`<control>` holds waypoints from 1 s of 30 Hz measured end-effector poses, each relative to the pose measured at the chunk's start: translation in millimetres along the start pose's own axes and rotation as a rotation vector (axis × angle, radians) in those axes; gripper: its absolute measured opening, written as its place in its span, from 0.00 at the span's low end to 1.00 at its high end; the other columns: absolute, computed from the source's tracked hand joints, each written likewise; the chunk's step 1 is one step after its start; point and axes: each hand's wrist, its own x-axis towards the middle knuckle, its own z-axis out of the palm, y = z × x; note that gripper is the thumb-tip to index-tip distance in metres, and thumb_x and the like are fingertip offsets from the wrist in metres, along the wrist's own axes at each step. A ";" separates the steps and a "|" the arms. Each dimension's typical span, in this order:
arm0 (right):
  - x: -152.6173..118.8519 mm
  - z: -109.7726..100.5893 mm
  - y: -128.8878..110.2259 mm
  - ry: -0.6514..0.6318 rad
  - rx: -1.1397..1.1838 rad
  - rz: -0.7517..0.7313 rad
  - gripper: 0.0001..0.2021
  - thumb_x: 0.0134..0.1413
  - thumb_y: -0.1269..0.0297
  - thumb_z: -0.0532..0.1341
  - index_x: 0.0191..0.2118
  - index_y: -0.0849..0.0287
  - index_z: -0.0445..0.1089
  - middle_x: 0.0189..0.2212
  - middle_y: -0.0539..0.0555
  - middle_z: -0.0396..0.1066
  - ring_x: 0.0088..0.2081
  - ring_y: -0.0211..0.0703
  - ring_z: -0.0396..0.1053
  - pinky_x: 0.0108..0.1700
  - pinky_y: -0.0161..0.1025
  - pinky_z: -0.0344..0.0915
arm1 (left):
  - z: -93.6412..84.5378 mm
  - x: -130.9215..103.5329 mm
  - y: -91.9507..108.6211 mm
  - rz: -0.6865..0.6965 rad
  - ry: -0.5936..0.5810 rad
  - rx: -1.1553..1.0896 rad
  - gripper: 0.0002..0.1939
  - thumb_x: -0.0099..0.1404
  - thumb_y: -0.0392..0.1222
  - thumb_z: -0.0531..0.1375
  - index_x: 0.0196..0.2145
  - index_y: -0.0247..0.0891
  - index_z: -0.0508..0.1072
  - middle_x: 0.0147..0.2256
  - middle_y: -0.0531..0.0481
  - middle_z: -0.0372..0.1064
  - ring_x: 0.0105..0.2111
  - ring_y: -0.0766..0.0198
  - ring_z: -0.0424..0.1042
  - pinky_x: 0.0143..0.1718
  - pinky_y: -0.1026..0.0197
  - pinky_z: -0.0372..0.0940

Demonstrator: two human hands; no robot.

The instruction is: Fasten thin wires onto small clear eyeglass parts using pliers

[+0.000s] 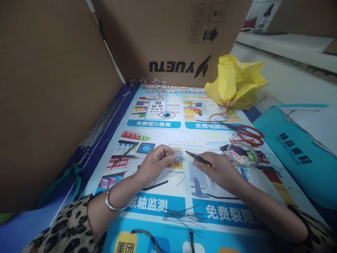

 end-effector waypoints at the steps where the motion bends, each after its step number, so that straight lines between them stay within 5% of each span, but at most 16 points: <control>1: 0.2 0.5 0.3 -0.003 -0.011 0.005 0.14 0.55 0.55 0.51 0.29 0.58 0.68 0.27 0.52 0.70 0.29 0.39 0.67 0.28 0.33 0.53 | -0.3 -0.1 1.4 0.005 0.015 -0.011 0.07 0.59 0.41 0.57 0.32 0.35 0.65 0.24 0.55 0.63 0.25 0.71 0.63 0.29 0.67 0.58; 10: 3.7 -4.3 -3.2 -0.027 -0.041 0.005 0.15 0.54 0.54 0.51 0.30 0.58 0.68 0.29 0.54 0.70 0.32 0.41 0.66 0.32 0.35 0.56 | -5.1 -0.8 4.4 0.061 0.115 0.004 0.15 0.63 0.49 0.52 0.32 0.34 0.69 0.25 0.51 0.67 0.24 0.70 0.65 0.29 0.66 0.62; 19: 23.2 -16.5 -25.7 0.001 0.626 0.073 0.13 0.47 0.53 0.57 0.33 0.58 0.69 0.25 0.48 0.67 0.27 0.36 0.62 0.29 0.33 0.58 | -1.9 -0.2 5.1 0.092 0.203 0.130 0.15 0.62 0.50 0.51 0.30 0.35 0.69 0.24 0.52 0.66 0.24 0.68 0.65 0.28 0.65 0.61; 30: 47.5 4.4 -42.6 0.154 0.766 0.067 0.10 0.44 0.58 0.59 0.31 0.59 0.70 0.26 0.49 0.69 0.30 0.38 0.65 0.33 0.36 0.61 | -4.4 13.9 13.3 0.183 0.180 0.155 0.10 0.62 0.45 0.52 0.32 0.36 0.68 0.23 0.54 0.65 0.26 0.68 0.66 0.32 0.65 0.62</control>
